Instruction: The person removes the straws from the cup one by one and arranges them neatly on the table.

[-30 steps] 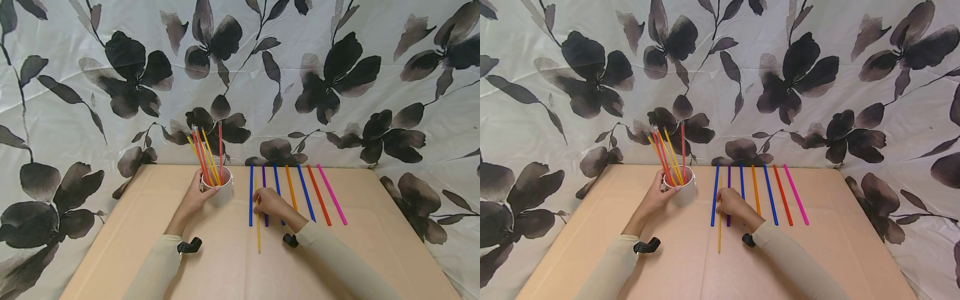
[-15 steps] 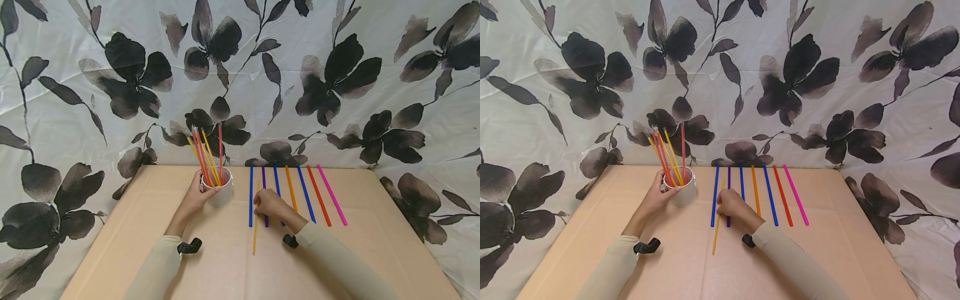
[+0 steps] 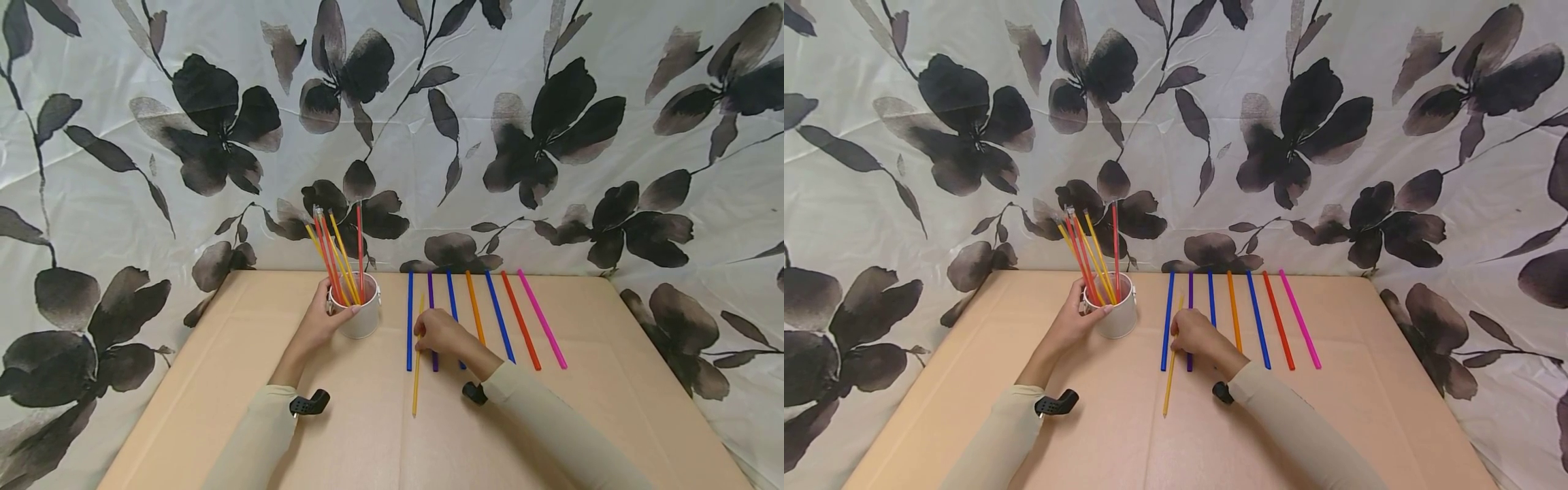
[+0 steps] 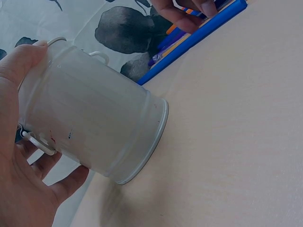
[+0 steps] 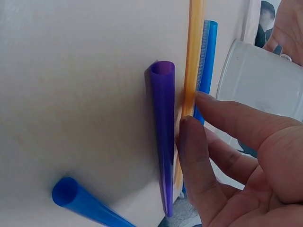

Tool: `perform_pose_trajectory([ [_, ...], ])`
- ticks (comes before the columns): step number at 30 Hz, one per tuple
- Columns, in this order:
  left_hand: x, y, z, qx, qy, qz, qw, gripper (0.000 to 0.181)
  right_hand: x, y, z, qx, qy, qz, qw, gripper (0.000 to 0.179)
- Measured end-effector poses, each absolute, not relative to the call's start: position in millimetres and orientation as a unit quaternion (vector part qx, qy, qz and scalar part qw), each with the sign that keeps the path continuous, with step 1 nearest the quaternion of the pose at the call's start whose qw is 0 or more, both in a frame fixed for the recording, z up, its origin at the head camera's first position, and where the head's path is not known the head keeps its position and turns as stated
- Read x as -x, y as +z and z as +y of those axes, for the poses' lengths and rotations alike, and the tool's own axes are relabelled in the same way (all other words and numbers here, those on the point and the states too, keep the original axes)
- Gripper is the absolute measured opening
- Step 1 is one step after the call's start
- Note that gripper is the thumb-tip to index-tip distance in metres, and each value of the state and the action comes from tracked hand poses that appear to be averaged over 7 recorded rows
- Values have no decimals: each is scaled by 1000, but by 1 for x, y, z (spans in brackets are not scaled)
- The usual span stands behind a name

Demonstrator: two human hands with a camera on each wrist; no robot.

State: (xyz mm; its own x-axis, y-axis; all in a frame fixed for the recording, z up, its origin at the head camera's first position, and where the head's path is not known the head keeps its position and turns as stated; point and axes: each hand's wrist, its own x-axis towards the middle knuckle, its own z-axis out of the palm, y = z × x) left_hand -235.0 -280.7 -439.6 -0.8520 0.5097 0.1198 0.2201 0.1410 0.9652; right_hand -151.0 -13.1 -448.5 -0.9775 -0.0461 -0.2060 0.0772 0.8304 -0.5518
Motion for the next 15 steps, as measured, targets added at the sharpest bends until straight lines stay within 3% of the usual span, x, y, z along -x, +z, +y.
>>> perform_pose_trajectory([
  [15, 236, -441, -281, -248, 616, 738, 121, 85, 153, -445, -11, 0, -278, 953, 116, 22],
])
